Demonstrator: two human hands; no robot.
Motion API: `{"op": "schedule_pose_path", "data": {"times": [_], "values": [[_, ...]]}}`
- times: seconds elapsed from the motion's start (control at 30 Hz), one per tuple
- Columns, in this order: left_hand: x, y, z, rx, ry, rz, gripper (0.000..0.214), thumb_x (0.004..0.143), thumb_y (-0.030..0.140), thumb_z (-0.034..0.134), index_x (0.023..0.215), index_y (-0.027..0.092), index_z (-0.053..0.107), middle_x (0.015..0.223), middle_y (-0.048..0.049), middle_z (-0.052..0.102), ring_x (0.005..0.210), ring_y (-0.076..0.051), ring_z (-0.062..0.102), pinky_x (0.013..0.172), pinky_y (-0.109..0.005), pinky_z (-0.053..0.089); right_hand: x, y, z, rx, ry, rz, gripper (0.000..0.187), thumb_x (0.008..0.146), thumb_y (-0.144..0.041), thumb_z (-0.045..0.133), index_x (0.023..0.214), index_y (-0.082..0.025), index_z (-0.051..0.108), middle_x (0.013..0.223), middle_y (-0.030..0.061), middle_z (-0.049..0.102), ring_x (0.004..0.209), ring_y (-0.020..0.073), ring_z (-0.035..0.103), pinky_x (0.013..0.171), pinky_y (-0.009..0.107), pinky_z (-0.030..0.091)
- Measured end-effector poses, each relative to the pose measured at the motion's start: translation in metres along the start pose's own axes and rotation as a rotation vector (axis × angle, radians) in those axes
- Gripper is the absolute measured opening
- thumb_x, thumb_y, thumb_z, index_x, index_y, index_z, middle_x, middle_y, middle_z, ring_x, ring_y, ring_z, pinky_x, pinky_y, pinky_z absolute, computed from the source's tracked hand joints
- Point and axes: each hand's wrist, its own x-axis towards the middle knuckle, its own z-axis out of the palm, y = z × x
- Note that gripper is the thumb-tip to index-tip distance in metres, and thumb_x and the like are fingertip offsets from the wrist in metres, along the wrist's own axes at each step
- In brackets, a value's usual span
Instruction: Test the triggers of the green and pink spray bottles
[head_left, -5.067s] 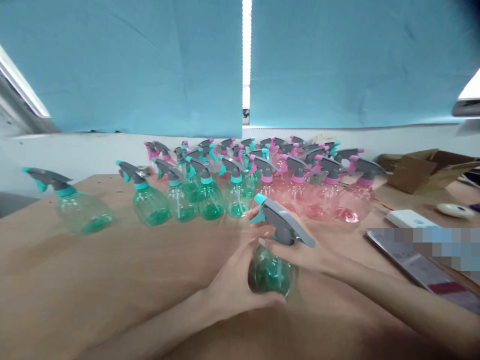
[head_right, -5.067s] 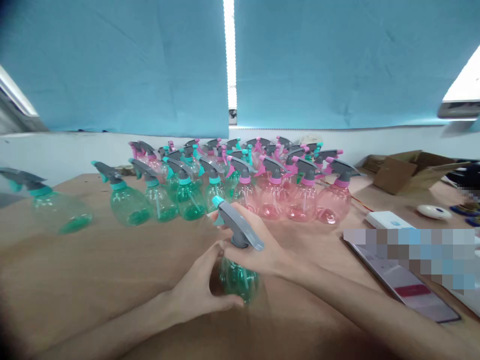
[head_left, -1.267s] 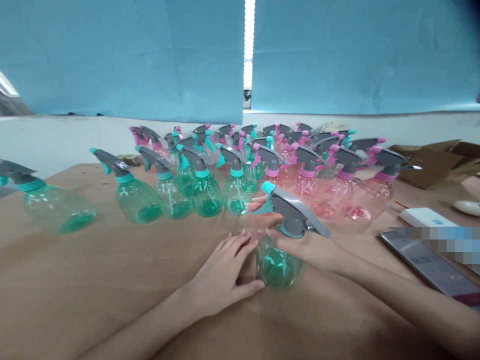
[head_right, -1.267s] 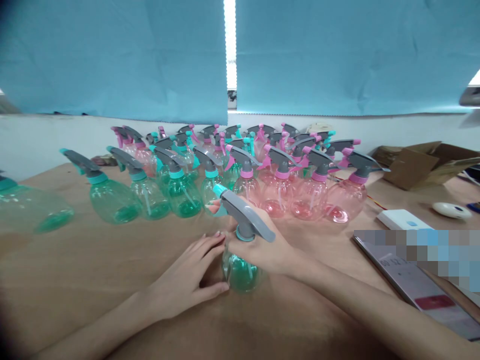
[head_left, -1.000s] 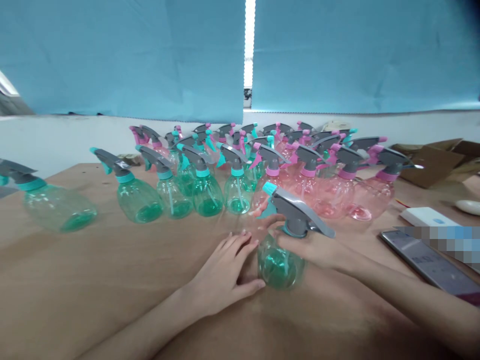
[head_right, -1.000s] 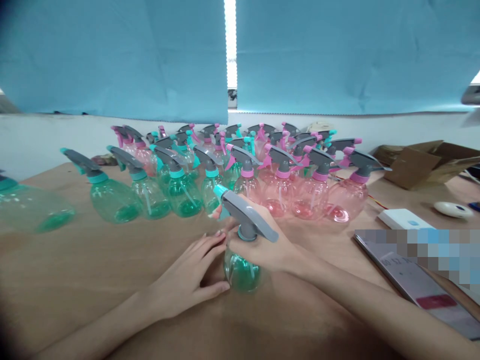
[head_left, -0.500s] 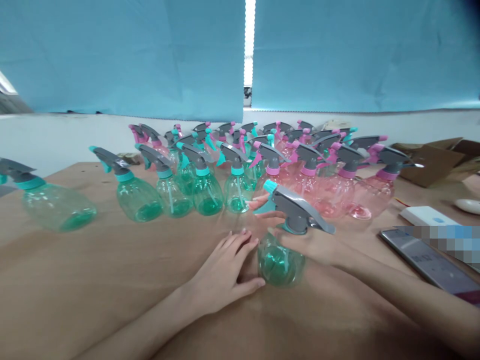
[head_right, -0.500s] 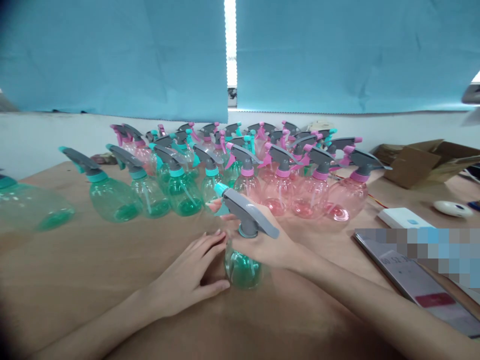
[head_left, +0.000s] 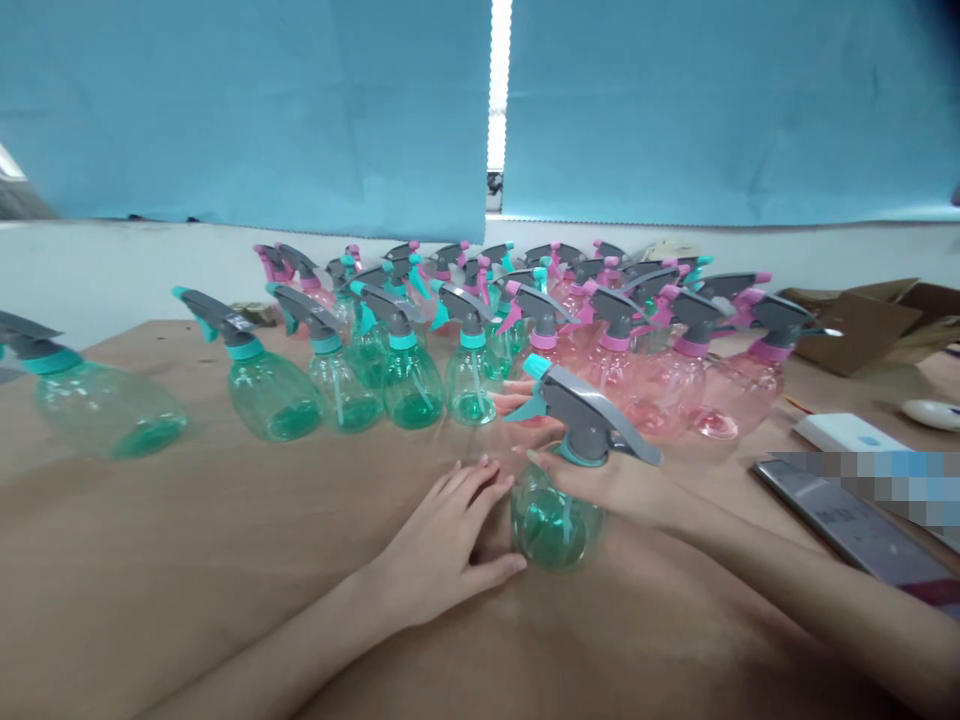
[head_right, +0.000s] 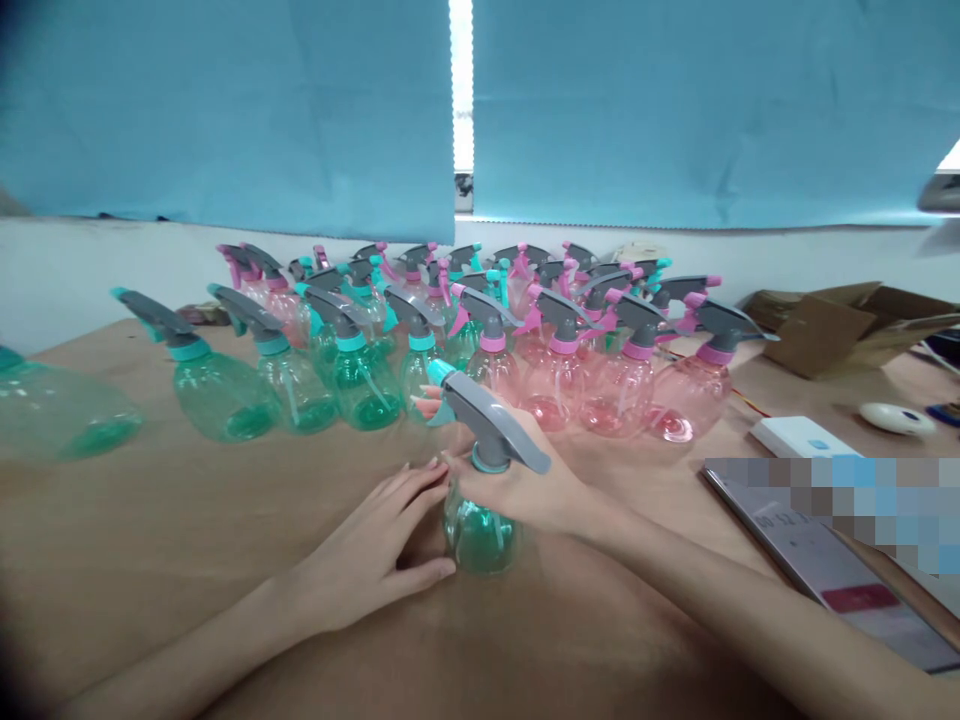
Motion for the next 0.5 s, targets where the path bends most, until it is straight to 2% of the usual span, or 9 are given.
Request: {"op": "schedule_pose_path", "data": {"times": [0.13, 0.37, 0.5], "values": [[0.0003, -0.0005, 0.0004, 0.001, 0.005, 0.009, 0.063, 0.088, 0.053, 0.058, 0.138, 0.017, 0.043, 0.147, -0.0143, 0.042, 0.137, -0.030, 0.035, 0.111, -0.052, 0.028, -0.0018, 0.0020, 0.0007, -0.030, 0.043, 0.046, 0.009, 0.077, -0.029, 0.057, 0.079, -0.026, 0.065, 0.071, -0.0010, 0.071, 0.065, 0.0169, 0.069, 0.059, 0.027, 0.059], [0.0003, -0.0001, 0.0000, 0.008, -0.019, 0.003, 0.064, 0.089, 0.053, 0.059, 0.138, 0.015, 0.043, 0.147, -0.0150, 0.041, 0.137, -0.030, 0.033, 0.111, -0.051, 0.027, -0.0024, 0.0040, 0.0016, 0.027, 0.020, 0.039, 0.009, 0.079, -0.028, 0.057, 0.086, -0.026, 0.064, 0.086, -0.0001, 0.073, 0.076, 0.0170, 0.071, 0.069, 0.029, 0.060], [0.0001, -0.0007, 0.0002, -0.004, -0.007, 0.002, 0.063, 0.088, 0.052, 0.059, 0.137, 0.017, 0.043, 0.147, -0.0147, 0.041, 0.136, -0.031, 0.034, 0.111, -0.051, 0.028, -0.0026, 0.0048, 0.0017, 0.101, 0.007, 0.034, 0.010, 0.078, -0.024, 0.061, 0.086, -0.028, 0.063, 0.083, -0.0023, 0.072, 0.077, 0.0174, 0.071, 0.072, 0.030, 0.061]]}}
